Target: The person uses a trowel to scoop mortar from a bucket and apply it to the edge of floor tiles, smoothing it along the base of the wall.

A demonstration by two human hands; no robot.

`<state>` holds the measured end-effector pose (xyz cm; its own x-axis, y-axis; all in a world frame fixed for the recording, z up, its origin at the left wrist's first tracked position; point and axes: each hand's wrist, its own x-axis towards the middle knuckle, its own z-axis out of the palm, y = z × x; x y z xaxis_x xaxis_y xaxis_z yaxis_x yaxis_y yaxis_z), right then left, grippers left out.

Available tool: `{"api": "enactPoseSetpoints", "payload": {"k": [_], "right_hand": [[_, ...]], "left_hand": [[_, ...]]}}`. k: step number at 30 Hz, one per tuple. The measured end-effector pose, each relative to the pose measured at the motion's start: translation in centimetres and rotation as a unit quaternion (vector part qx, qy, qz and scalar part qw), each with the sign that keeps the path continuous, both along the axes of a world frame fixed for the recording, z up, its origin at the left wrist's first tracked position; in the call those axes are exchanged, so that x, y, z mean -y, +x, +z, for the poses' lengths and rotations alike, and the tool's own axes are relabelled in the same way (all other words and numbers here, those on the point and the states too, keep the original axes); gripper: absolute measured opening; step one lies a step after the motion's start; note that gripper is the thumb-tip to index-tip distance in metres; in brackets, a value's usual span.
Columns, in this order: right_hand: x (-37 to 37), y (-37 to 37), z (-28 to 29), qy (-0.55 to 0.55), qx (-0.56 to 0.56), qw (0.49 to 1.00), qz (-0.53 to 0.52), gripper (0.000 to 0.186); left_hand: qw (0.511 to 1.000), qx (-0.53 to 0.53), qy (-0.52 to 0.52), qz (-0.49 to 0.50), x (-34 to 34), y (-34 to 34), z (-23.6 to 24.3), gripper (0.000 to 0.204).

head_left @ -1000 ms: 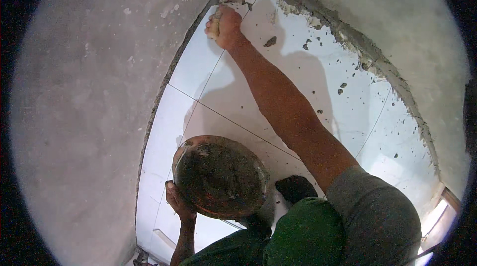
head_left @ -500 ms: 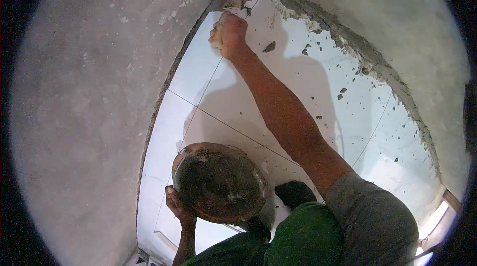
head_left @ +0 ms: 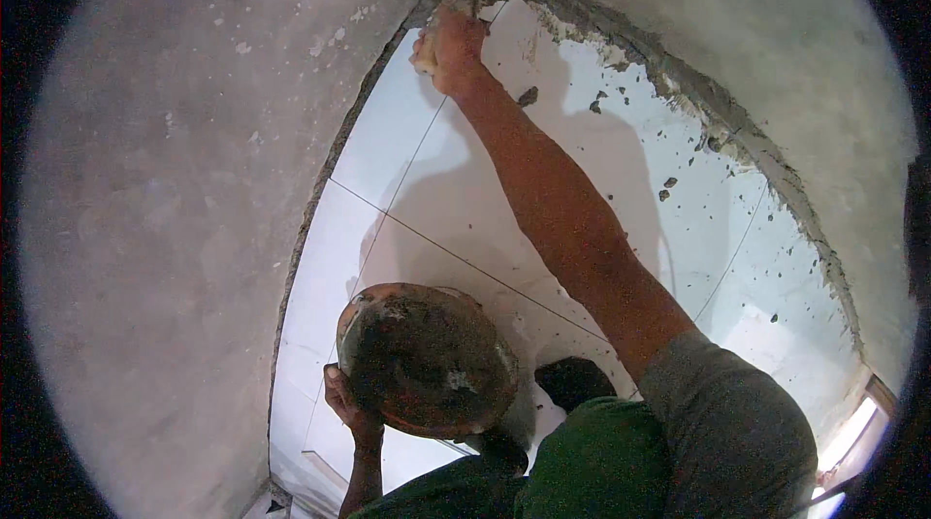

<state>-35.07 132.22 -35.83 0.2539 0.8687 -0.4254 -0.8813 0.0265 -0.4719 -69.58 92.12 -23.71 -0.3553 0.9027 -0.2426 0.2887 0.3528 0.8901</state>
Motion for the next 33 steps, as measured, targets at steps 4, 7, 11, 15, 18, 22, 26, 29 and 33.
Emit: {"api": "enactPoseSetpoints", "payload": {"k": [4,7,11,15,18,22,26,29,33], "right_hand": [[0.4,0.3,-1.9,0.010,-0.050,0.997,0.049,0.027],[1.1,0.3,-3.5,0.069,-0.032,0.996,0.043,0.028],[0.6,0.1,-3.4,0.098,-0.038,0.994,0.032,0.026],[2.1,-0.1,-1.0,0.143,-0.180,0.970,0.079,0.022],[6.9,0.5,1.2,0.123,-0.105,0.979,0.124,0.020],[12.9,3.7,4.1,-0.004,0.202,0.963,0.178,0.026],[15.0,8.6,6.5,0.058,0.490,0.855,0.160,0.038],[15.4,13.2,6.6,-0.052,0.632,0.734,0.244,0.039],[15.5,16.0,6.6,0.002,0.913,0.393,0.112,0.034]], "left_hand": [[0.999,-0.038,0.002,-0.008,0.0,-0.3,-0.2,0.049],[1.000,-0.015,0.009,-0.005,0.1,-0.1,-0.1,0.049],[1.000,0.014,-0.012,0.024,0.2,0.1,0.0,0.046],[1.000,-0.002,0.006,0.007,-0.1,0.0,0.0,0.047],[0.998,-0.064,-0.011,-0.005,-0.2,0.0,0.2,0.047],[1.000,-0.026,0.003,-0.001,-0.1,0.3,0.2,0.048],[0.998,0.054,0.003,0.011,-0.1,0.0,-0.1,0.050],[0.999,0.006,-0.014,0.030,0.2,-0.3,-0.3,0.048],[0.998,0.060,0.014,0.016,0.2,-0.4,-0.4,0.048]]}}
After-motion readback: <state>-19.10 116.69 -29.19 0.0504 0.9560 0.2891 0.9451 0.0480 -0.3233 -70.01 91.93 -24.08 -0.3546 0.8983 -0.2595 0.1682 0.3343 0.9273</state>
